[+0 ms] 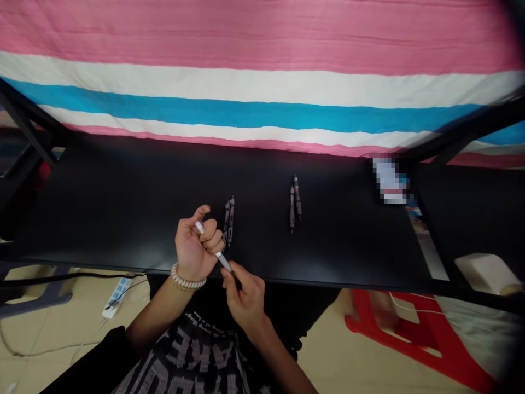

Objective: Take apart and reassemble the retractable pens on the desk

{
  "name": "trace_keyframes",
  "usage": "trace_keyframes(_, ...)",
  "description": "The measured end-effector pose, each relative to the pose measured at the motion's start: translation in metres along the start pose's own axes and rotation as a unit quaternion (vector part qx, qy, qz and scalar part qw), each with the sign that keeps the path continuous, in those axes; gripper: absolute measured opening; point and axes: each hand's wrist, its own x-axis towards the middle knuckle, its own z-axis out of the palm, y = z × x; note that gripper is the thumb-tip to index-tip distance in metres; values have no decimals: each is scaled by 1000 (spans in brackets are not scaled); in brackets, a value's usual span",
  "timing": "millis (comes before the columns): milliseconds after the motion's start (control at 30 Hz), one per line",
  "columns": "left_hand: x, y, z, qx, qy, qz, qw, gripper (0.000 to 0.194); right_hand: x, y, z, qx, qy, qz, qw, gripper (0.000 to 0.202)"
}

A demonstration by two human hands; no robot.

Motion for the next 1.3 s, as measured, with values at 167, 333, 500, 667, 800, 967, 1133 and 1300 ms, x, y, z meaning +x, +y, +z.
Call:
trace_keyframes(167,7,-3,4,32,-30,-4,999,17,3,4,-6,-63,26,-59,996,23)
trace_keyframes(333,20,-12,-3,227,-53,27,972,50,15,11,-27,-119,40,58,990,34)
trace_keyframes(500,25,-6,-29,496,-58,203,842,30,46,38,-61,-309,100,158,932,49)
trace_keyframes(667,24,-2,-50,657,-117,258,699,21,52,48,-76,-375,90,221,896,59)
trace_keyframes(800,24,-7,-56,696,-137,272,651,22,40,32,-57,-270,69,152,948,44)
trace_keyframes(967,25,-9,-55,702,-127,277,644,19,50,14,-16,-231,-63,10,971,23)
trace_keyframes(1133,25,-5,-54,681,-116,269,671,18,68,22,-17,-259,-122,7,958,17)
trace_keyframes(1300,20,-5,-44,540,-31,242,805,30,53,22,-37,-1,-48,89,995,23)
